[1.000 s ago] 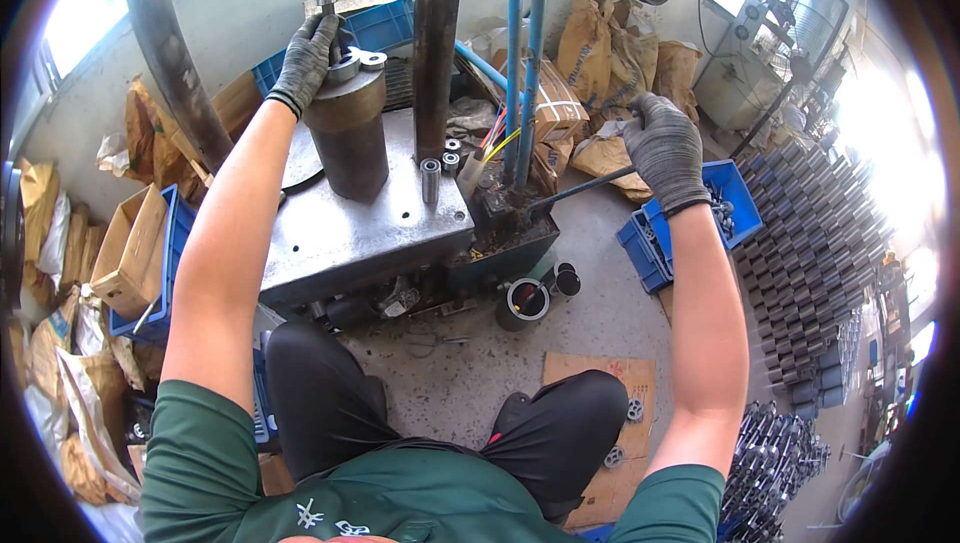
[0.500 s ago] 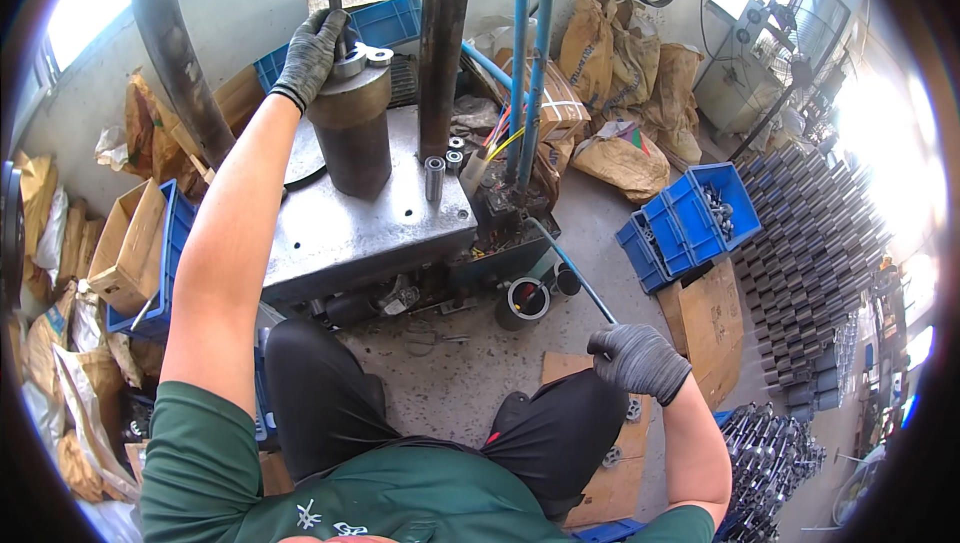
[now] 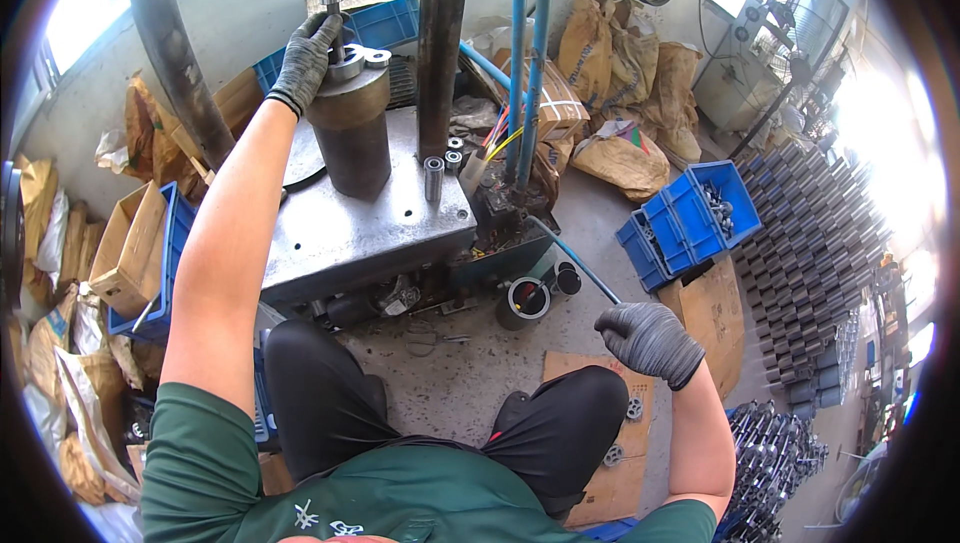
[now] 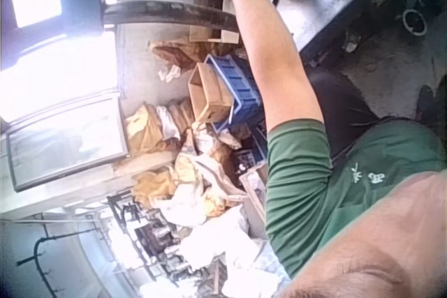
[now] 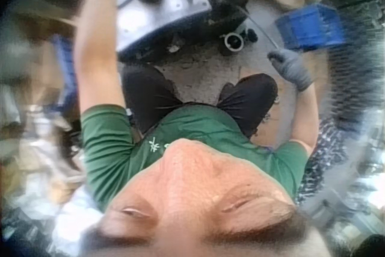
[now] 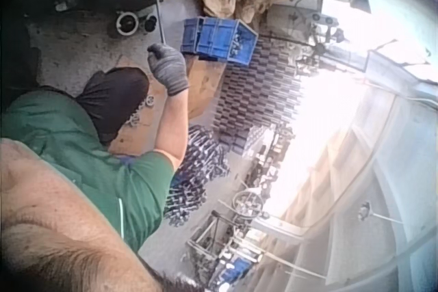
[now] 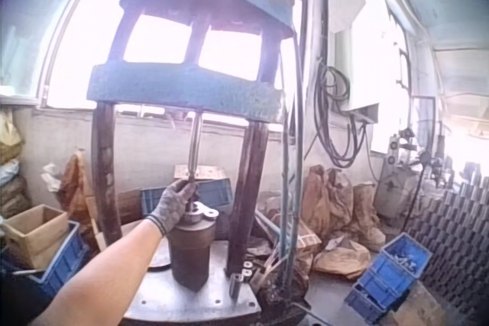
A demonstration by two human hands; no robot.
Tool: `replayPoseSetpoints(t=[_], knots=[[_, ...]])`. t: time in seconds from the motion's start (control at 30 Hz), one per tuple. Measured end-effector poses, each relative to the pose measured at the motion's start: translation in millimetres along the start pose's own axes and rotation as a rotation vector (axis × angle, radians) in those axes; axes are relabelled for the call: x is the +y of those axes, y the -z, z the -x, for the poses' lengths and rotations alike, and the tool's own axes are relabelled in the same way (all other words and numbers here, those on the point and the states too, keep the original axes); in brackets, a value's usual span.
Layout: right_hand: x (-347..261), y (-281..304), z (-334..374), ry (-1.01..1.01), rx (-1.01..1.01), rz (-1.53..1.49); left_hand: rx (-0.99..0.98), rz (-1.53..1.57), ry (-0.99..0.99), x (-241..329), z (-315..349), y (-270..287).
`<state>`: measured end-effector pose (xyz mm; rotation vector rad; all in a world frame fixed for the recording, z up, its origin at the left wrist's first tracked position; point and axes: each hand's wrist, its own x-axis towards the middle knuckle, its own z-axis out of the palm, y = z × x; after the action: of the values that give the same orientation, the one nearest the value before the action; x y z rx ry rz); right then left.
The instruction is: Using a hydraulic press to assemble or shape metal components.
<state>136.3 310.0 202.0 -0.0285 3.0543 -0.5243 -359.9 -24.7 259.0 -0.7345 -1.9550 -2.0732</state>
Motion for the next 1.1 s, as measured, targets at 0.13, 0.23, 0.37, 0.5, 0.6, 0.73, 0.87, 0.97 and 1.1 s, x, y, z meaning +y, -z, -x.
replayPoseSetpoints(t=[0.13, 0.23, 0.37, 0.5, 0.6, 0.73, 0.87, 0.97, 1.1], knots=[[-5, 3, -2, -0.043, -0.149, 0.113, -0.006, 0.075, 0.005, -1, 1, 2], [-9, 4, -4, -0.035, -0.14, 0.093, -0.016, 0.111, 0.002, -2, 1, 1], [-17, 12, -12, -0.032, -0.002, 0.047, -0.036, 0.111, 0.018, -7, -4, 6], [-12, 11, -7, -0.019, 0.002, 0.067, -0.025, 0.111, -0.005, -10, -4, 4], [0, 5, -4, 0.02, -0.103, 0.14, -0.022, 0.103, 0.005, -10, -6, 2], [-3, 9, -9, -0.041, -0.007, 0.054, -0.024, 0.114, 0.012, -13, -7, 3], [-8, 11, -7, -0.009, -0.042, 0.13, -0.035, 0.096, 0.011, -14, -8, 6], [-4, 10, -7, 0.007, -0.183, 0.172, -0.033, 0.135, 0.027, -14, -8, 4], [2, 9, -7, 0.021, -0.081, 0.112, -0.046, 0.089, 0.009, -14, -7, 5]])
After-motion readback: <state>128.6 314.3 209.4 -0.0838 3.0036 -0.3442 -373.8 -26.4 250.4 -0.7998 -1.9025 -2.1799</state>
